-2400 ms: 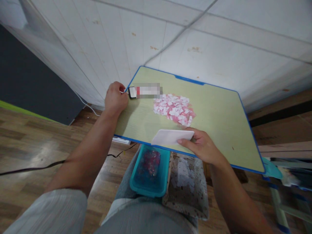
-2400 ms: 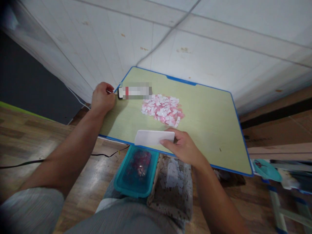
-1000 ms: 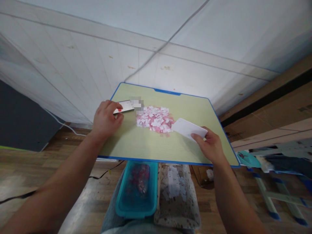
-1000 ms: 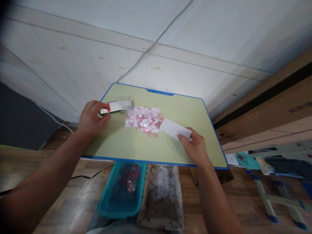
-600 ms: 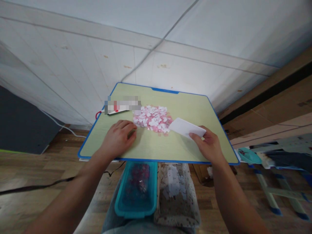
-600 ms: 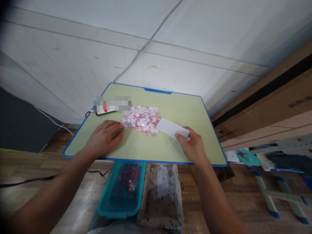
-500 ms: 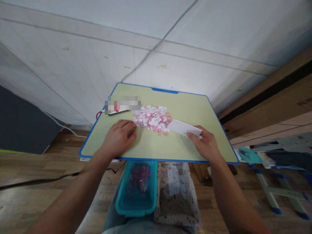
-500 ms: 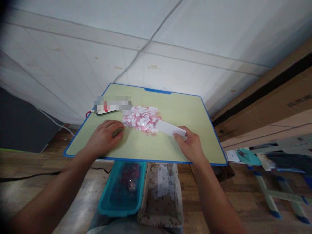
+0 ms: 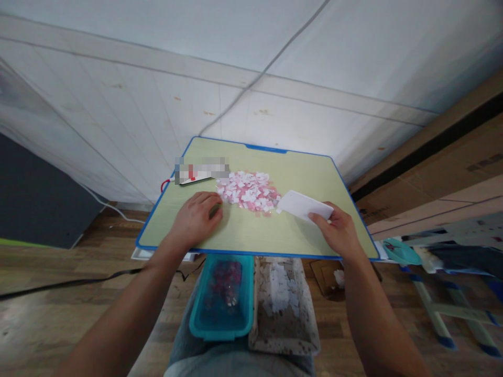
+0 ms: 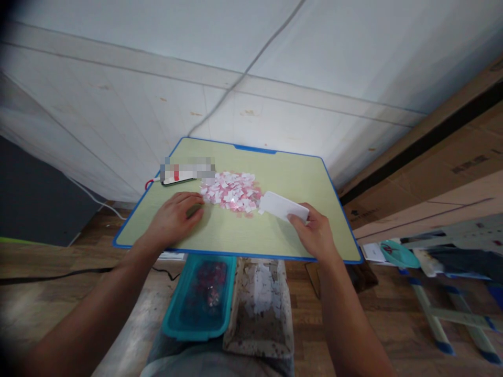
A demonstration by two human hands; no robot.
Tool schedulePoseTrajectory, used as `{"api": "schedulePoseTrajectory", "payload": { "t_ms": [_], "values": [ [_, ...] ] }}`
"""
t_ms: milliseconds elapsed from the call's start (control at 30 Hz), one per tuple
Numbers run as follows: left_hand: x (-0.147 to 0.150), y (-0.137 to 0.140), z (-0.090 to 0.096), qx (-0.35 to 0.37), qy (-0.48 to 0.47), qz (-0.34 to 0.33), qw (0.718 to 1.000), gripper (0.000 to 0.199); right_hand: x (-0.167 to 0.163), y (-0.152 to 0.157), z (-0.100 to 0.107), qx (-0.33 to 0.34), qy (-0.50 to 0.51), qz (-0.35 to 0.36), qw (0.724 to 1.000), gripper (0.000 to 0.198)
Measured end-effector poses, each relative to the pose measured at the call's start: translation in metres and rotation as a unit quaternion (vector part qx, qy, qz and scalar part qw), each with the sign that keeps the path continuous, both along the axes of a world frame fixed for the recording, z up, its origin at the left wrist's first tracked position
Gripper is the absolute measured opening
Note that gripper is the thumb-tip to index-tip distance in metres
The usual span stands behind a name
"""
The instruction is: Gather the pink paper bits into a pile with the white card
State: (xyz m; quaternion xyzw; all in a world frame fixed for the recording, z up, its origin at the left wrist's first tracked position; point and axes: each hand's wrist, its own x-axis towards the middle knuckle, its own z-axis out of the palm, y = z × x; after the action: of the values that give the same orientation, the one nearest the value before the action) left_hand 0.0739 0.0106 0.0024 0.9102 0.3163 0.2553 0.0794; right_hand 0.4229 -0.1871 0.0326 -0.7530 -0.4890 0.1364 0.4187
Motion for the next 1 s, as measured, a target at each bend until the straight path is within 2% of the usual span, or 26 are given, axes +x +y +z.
{"api": "schedulePoseTrajectory", "payload": {
  "t_ms": [167, 500, 733, 1000],
  "values": [
    [0.001, -0.002, 0.003, -0.005, -0.003, 0.002, 1.000, 0.025, 0.000, -0.005, 0.005, -0.022, 0.004, 0.025, 0.999, 0.027],
    [0.002, -0.002, 0.002, -0.013, -0.006, 0.006, 1.000, 0.025, 0.003, -0.003, 0.005, -0.018, 0.011, 0.019, 1.000, 0.024],
    [0.001, -0.002, 0.003, -0.009, -0.002, 0.001, 1.000, 0.026, -0.004, 0.013, 0.009, -0.019, -0.052, 0.041, 0.998, 0.024],
    [0.001, -0.003, 0.003, -0.013, -0.004, 0.003, 1.000, 0.026, -0.002, 0.005, 0.020, -0.027, -0.064, 0.027, 0.997, 0.017]
  ]
}}
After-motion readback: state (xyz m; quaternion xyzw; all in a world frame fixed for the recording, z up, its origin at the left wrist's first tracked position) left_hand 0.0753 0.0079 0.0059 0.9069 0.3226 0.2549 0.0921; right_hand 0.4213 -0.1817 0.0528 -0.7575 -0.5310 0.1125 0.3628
